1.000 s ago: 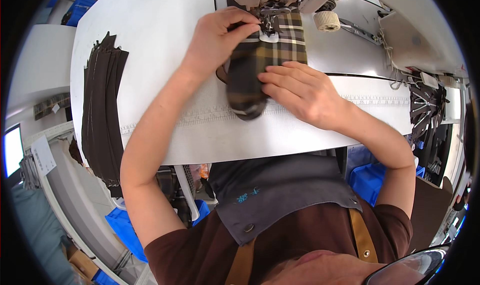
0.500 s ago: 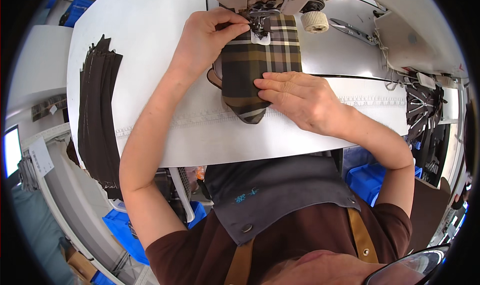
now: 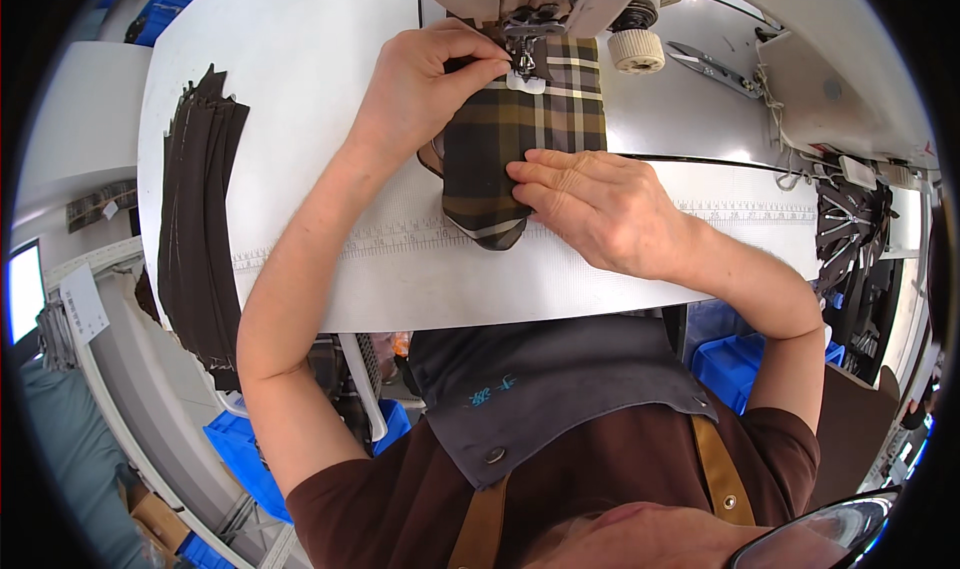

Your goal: The person uses a sewing machine to attach zippers to plaid fabric pieces. They align the zipper with the fabric edge, guide the material under the presser foot, and sew along the zipper teeth. The person repeats this process for multiple fabric pieces, handling the material and operating the machine throughout the clip.

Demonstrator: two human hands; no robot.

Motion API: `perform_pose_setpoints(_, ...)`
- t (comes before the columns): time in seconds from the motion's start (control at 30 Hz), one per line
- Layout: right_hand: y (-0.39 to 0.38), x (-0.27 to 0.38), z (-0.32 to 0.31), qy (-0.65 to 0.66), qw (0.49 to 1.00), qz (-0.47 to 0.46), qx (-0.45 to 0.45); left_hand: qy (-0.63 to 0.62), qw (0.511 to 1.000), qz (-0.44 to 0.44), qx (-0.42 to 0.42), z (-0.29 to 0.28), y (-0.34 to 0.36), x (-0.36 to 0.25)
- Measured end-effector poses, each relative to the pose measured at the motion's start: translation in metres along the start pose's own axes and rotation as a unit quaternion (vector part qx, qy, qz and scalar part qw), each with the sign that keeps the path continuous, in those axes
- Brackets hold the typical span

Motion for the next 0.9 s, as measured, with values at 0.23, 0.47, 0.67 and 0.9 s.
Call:
perform_pose_setpoints(0.23, 0.001, -0.001, -0.002, 0.014, 1.000, 0.008, -0.010, 0.024, 1.000, 0.018, -0.003, 0.001, -0.001, -0.004)
perform_pose_setpoints(0.47, 0.002, 0.000, -0.003, 0.004, 1.000, 0.003, -0.012, 0.075, 0.995, 0.061, -0.013, 0.002, -0.002, -0.012)
perform_pose_setpoints(0.67, 0.006, -0.042, -0.016, 0.086, 0.989, 0.112, -0.045, 0.258, 0.922, 0.276, -0.082, 0.010, -0.026, -0.036)
perform_pose_setpoints(0.9, 0.021, -0.093, -0.008, 0.047, 0.986, 0.145, -0.062, 0.275, 0.915, 0.289, -0.064, 0.011, -0.028, -0.038)
Point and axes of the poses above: each hand's wrist, its own y-axis towards the middle knuckle, its own z-axis out of the palm, x = y × z, the point moved 9 cm from there along y, towards the middle knuckle
